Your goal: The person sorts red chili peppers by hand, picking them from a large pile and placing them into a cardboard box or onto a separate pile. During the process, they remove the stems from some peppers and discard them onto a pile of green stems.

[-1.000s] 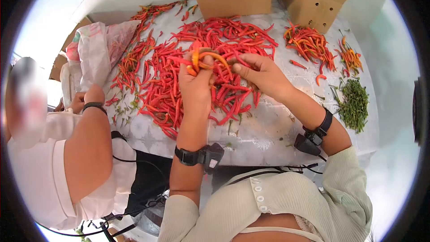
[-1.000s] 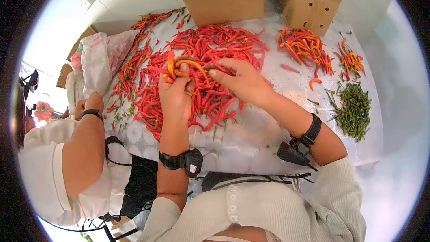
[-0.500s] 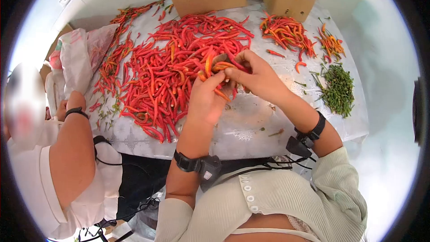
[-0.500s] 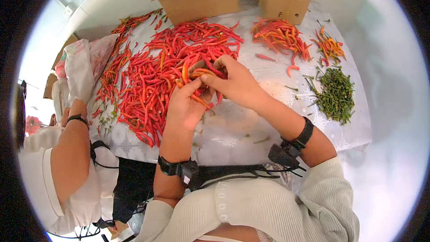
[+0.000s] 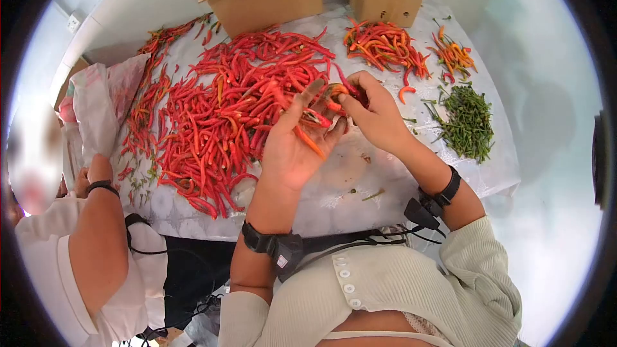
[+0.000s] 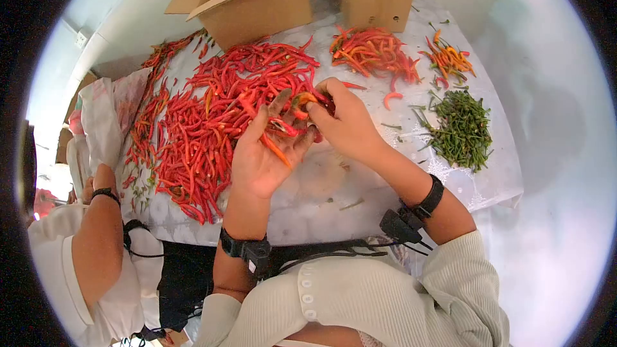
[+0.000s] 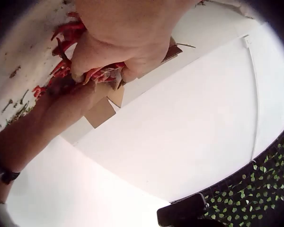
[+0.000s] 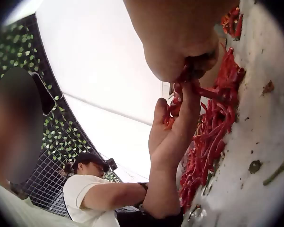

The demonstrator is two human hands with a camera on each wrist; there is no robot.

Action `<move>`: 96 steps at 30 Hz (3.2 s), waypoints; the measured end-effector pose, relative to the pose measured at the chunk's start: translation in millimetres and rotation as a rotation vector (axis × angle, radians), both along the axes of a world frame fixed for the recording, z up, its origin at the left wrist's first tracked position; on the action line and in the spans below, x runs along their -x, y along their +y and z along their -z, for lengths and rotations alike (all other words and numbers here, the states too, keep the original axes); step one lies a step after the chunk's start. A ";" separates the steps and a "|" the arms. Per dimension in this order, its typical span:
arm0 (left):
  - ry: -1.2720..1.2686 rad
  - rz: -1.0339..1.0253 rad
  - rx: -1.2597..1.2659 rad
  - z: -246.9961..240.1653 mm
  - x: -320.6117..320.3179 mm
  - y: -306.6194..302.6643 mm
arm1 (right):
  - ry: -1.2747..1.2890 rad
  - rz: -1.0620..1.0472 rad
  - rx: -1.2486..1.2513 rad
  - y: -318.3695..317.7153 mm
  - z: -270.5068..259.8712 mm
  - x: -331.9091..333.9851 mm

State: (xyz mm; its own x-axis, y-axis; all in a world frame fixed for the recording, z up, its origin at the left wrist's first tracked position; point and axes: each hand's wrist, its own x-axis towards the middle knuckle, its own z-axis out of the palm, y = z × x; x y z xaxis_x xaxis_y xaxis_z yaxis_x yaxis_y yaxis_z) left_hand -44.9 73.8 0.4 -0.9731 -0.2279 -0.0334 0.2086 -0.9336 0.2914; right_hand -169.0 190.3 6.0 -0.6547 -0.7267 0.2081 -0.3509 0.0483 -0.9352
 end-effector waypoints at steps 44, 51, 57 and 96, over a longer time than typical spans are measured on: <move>-0.350 0.123 1.344 10.5 10.0 42.4 | 0.574 -0.020 -0.462 49.3 -12.5 99.9; -0.261 0.219 2.240 1.1 5.1 68.4 | 0.805 0.003 -0.653 27.2 11.2 135.7; -0.298 0.129 2.302 -5.6 18.5 60.6 | 0.807 0.188 -0.632 48.9 -14.1 128.3; -0.596 0.008 2.217 -3.7 42.0 3.7 | -0.202 0.005 -0.103 69.1 -28.8 136.6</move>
State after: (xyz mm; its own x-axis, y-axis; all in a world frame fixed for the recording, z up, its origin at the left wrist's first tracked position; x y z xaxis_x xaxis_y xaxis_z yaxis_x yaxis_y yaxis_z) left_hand -86.9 77.6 4.0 -0.9532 -0.3021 -0.0079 -0.2616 0.8117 0.5222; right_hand -305.6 259.4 34.8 -0.6792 -0.7339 -0.0029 -0.1561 0.1483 -0.9765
